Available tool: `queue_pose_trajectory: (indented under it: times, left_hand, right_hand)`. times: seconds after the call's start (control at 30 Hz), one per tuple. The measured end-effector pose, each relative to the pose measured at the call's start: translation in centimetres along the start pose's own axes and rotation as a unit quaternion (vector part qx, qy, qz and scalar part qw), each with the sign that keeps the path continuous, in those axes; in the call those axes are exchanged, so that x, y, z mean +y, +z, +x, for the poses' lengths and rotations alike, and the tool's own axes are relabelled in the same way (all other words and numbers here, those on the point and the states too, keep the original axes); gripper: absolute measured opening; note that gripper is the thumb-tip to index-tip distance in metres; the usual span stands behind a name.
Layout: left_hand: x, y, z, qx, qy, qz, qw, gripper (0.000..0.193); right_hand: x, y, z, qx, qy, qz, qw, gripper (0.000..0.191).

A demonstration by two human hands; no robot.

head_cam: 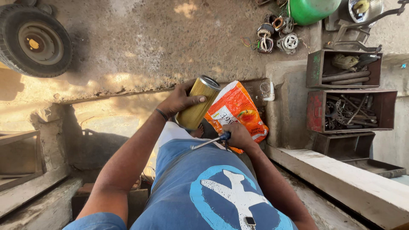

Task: The person holds a cylindrical pleated air filter and uses a compressed-air blow gun to blow dust off it, rotating the filter to clean different sides. They then carry the filter and walk across the workshop yard.

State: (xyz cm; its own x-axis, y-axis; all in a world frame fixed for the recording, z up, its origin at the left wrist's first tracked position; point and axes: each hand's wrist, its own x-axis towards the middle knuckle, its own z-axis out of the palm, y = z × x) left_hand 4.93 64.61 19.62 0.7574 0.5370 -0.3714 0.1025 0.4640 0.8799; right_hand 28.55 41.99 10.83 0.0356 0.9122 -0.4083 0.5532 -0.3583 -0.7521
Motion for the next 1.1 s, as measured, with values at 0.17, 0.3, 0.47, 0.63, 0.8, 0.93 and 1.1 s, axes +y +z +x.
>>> queue_pose_trajectory:
  times: [0.17,0.3,0.47,0.63,0.8,0.93,1.1]
  left_hand:
    - [-0.4,0.0,0.4,-0.010,0.028,0.053,0.998,0.085]
    - [-1.0,-0.3,0.4,-0.002,0.019,0.014,1.000,0.080]
    - [-1.2,-0.5,0.3,-0.015,0.037,0.032,0.999,0.084]
    - [-0.8,0.0,0.1,-0.042,-0.005,-0.035,0.998,0.085]
    - [-0.4,0.1,0.0,-0.007,-0.016,-0.003,1.000,0.082]
    - [-0.4,-0.2,0.2,-0.014,-0.028,0.005,0.999,0.078]
    - [-0.5,-0.4,0.3,-0.015,0.037,-0.002,0.999,0.074]
  right_hand:
    - [0.2,0.2,0.1,0.146,0.163,0.145,0.965,0.016]
    - [1.1,0.1,-0.1,0.008,-0.024,-0.065,0.998,0.016]
    - [1.3,0.1,0.3,0.131,0.139,0.148,0.970,0.006]
    - [0.8,0.4,0.5,0.026,0.049,-0.067,0.996,0.021]
    - [0.7,0.1,0.2,0.067,0.072,0.003,0.995,0.016]
    - [0.7,0.3,-0.1,0.054,0.019,-0.020,0.998,0.018]
    - [0.8,0.3,0.4,0.073,0.102,0.063,0.990,0.011]
